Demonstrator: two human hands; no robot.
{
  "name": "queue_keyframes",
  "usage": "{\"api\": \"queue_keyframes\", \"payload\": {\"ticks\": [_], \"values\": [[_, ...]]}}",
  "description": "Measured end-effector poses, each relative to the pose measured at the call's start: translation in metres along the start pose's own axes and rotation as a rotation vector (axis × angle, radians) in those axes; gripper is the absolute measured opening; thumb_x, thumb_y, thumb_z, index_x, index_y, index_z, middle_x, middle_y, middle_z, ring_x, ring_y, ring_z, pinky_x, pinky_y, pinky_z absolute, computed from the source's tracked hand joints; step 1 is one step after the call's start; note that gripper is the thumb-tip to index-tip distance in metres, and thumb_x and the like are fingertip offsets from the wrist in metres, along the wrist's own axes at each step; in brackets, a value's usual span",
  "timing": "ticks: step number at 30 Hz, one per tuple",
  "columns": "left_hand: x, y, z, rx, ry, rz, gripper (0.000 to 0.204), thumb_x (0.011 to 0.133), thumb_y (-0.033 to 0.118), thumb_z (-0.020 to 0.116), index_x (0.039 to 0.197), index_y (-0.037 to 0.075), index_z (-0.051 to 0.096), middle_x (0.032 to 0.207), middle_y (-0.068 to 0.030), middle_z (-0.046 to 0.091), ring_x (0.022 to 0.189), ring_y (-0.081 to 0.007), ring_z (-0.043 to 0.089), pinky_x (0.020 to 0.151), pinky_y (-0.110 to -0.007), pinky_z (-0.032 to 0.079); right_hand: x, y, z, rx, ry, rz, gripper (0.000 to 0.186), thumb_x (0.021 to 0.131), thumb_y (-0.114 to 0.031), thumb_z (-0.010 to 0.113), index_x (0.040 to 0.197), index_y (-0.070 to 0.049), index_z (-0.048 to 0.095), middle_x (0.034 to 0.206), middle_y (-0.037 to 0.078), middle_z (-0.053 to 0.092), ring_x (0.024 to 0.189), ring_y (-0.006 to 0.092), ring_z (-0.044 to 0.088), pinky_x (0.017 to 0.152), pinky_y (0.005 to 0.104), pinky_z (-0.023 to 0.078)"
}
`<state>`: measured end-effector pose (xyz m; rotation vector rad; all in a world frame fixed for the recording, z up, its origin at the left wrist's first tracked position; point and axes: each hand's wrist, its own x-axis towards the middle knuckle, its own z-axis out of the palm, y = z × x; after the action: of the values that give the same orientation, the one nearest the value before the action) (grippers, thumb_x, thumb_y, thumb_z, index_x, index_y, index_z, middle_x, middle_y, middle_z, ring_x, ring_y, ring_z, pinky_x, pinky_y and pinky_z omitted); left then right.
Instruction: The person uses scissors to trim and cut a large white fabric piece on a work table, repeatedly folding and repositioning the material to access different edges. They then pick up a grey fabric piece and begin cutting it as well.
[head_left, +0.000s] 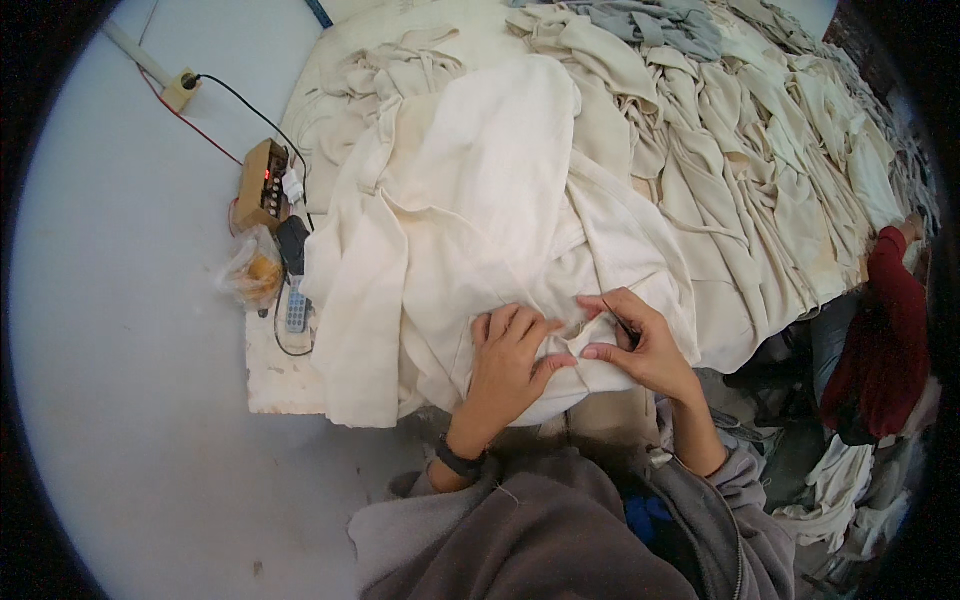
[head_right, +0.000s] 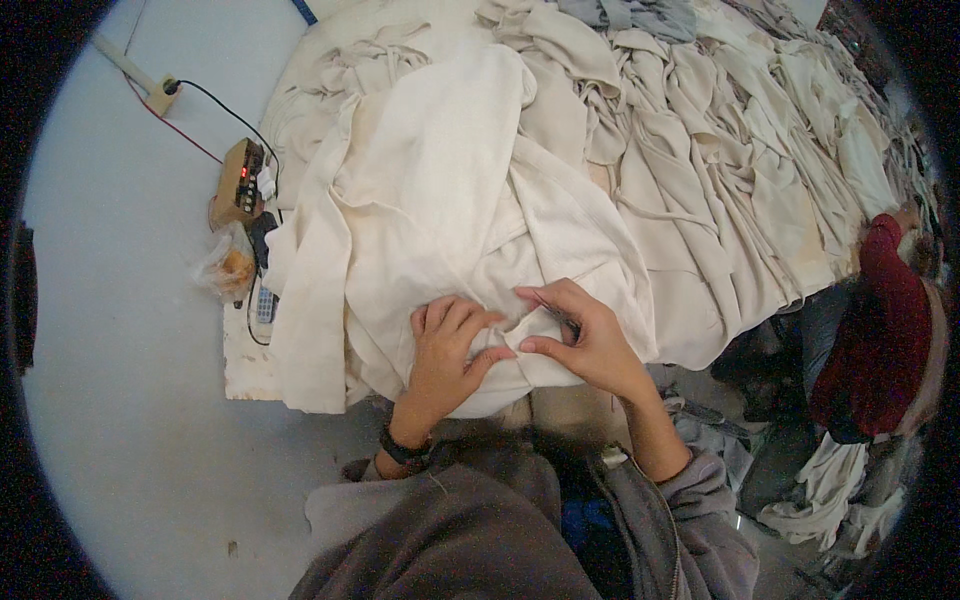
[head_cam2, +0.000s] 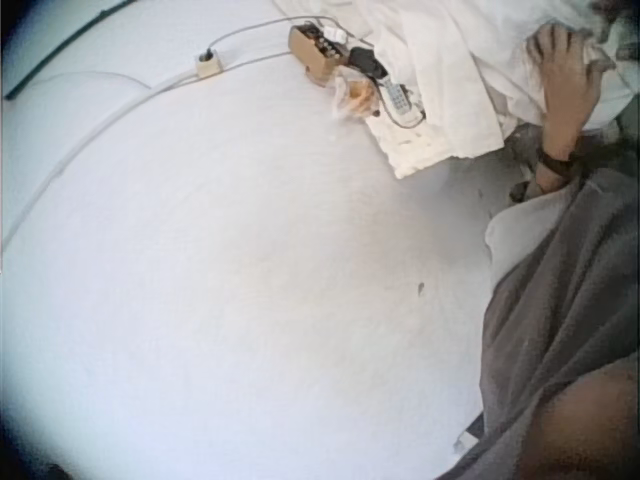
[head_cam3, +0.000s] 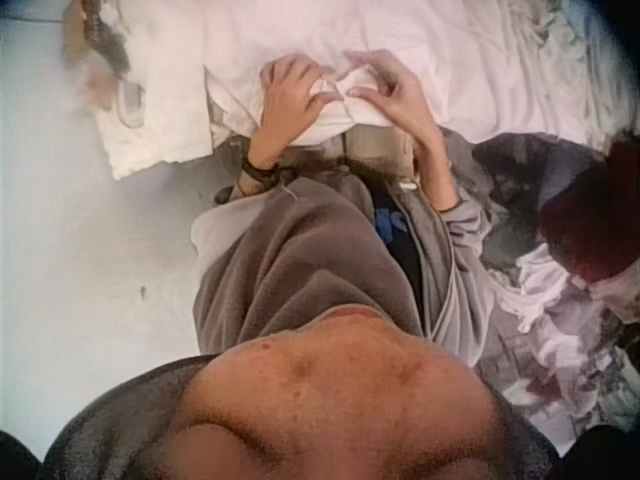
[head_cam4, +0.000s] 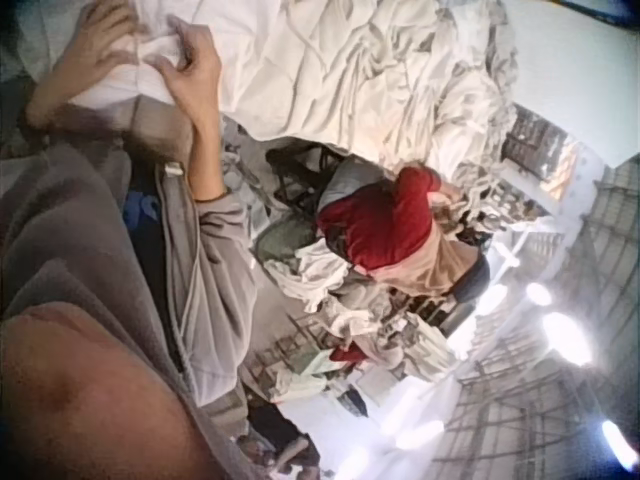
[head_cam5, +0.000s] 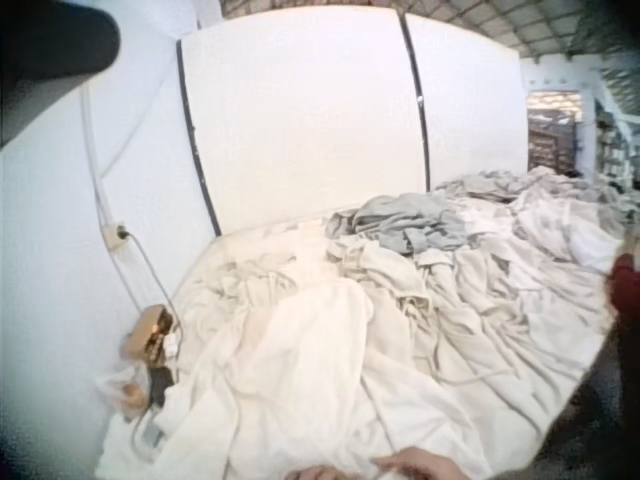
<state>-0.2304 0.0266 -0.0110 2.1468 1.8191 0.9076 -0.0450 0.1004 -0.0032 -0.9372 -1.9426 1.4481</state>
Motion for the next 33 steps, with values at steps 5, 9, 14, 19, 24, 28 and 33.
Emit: {"api": "queue_keyframes", "payload": {"ticks": [5, 9, 14, 19, 24, 28, 33], "values": [[-0.014, 0.003, -0.018, 0.2, 0.235, 0.187, 0.019, 0.066, 0.019, 0.069, 0.078, 0.01, 0.056, 0.081, -0.0025, 0.054, 0.082, -0.0226, 0.051, 0.081, -0.044, 0.032, -0.015, 0.003, -0.009, -0.508, 0.279, -0.443, 0.033, 0.058, -0.003, 0.071, 0.09, -0.007, 0.064, 0.081, 0.008, 0.056, 0.065, 0.0217, 0.056, 0.056, 0.0272, 0.044], [-0.037, 0.019, -0.032, 0.259, 0.568, 0.403, 0.013, 0.063, 0.012, 0.064, 0.071, 0.015, 0.054, 0.069, 0.0028, 0.047, 0.071, -0.0137, 0.052, 0.077, -0.042, 0.033, -0.045, 0.003, -0.01, -0.587, 0.61, -0.811, 0.03, 0.052, -0.002, 0.07, 0.079, -0.012, 0.064, 0.071, 0.006, 0.053, 0.058, 0.0166, 0.055, 0.047, 0.0261, 0.042], [-0.047, 0.036, -0.041, 0.281, 0.61, 0.454, 0.014, 0.059, 0.012, 0.061, 0.069, 0.017, 0.053, 0.068, 0.0032, 0.046, 0.07, -0.0133, 0.054, 0.076, -0.039, 0.031, -0.072, -0.005, -0.011, -0.672, 0.701, -0.852, 0.021, 0.063, -0.003, 0.069, 0.069, -0.016, 0.054, 0.076, 0.002, 0.046, 0.065, 0.0155, 0.046, 0.055, 0.0257, 0.036], [-0.049, 0.045, -0.048, 0.239, 0.623, 0.462, 0.016, 0.06, 0.014, 0.062, 0.073, 0.016, 0.054, 0.065, 0.0028, 0.047, 0.067, -0.0144, 0.055, 0.075, -0.039, 0.03, -0.079, -0.012, -0.014, -0.712, 0.754, -0.872, 0.027, 0.054, -0.01, 0.074, 0.074, -0.02, 0.06, 0.075, 0.0, 0.047, 0.06, 0.0127, 0.05, 0.049, 0.0238, 0.039], [-0.056, 0.05, -0.051, 0.198, 0.665, 0.525, 0.016, 0.066, 0.015, 0.064, 0.078, 0.014, 0.055, 0.065, 0.0018, 0.049, 0.066, -0.0161, 0.055, 0.075, -0.04, 0.032, -0.084, -0.022, -0.017, -0.677, 0.759, -0.896, 0.03, 0.05, -0.015, 0.077, 0.076, -0.02, 0.063, 0.078, -0.001, 0.048, 0.058, 0.0117, 0.052, 0.046, 0.0226, 0.04], [-0.059, 0.059, -0.055, 0.057, 0.698, 0.524, 0.018, 0.073, 0.024, 0.064, 0.086, 0.015, 0.056, 0.069, 0.0009, 0.052, 0.066, -0.0168, 0.056, 0.075, -0.041, 0.035, -0.092, -0.028, -0.023, -0.652, 0.717, -0.902, 0.025, 0.055, -0.023, 0.076, 0.076, -0.019, 0.063, 0.08, 0.001, 0.049, 0.061, 0.0135, 0.052, 0.049, 0.0248, 0.041], [-0.046, 0.074, -0.058, -0.036, 0.456, 0.538, 0.044, 0.073, 0.031, 0.068, 0.112, 0.015, 0.056, 0.092, -0.0043, 0.059, 0.082, -0.0182, 0.056, 0.079, -0.042, 0.037, -0.125, -0.033, -0.064, -0.811, 1.069, -1.028, 0.03, 0.072, -0.04, 0.067, 0.085, -0.014, 0.058, 0.083, 0.009, 0.049, 0.07, 0.0202, 0.051, 0.062, 0.0325, 0.043]]}}
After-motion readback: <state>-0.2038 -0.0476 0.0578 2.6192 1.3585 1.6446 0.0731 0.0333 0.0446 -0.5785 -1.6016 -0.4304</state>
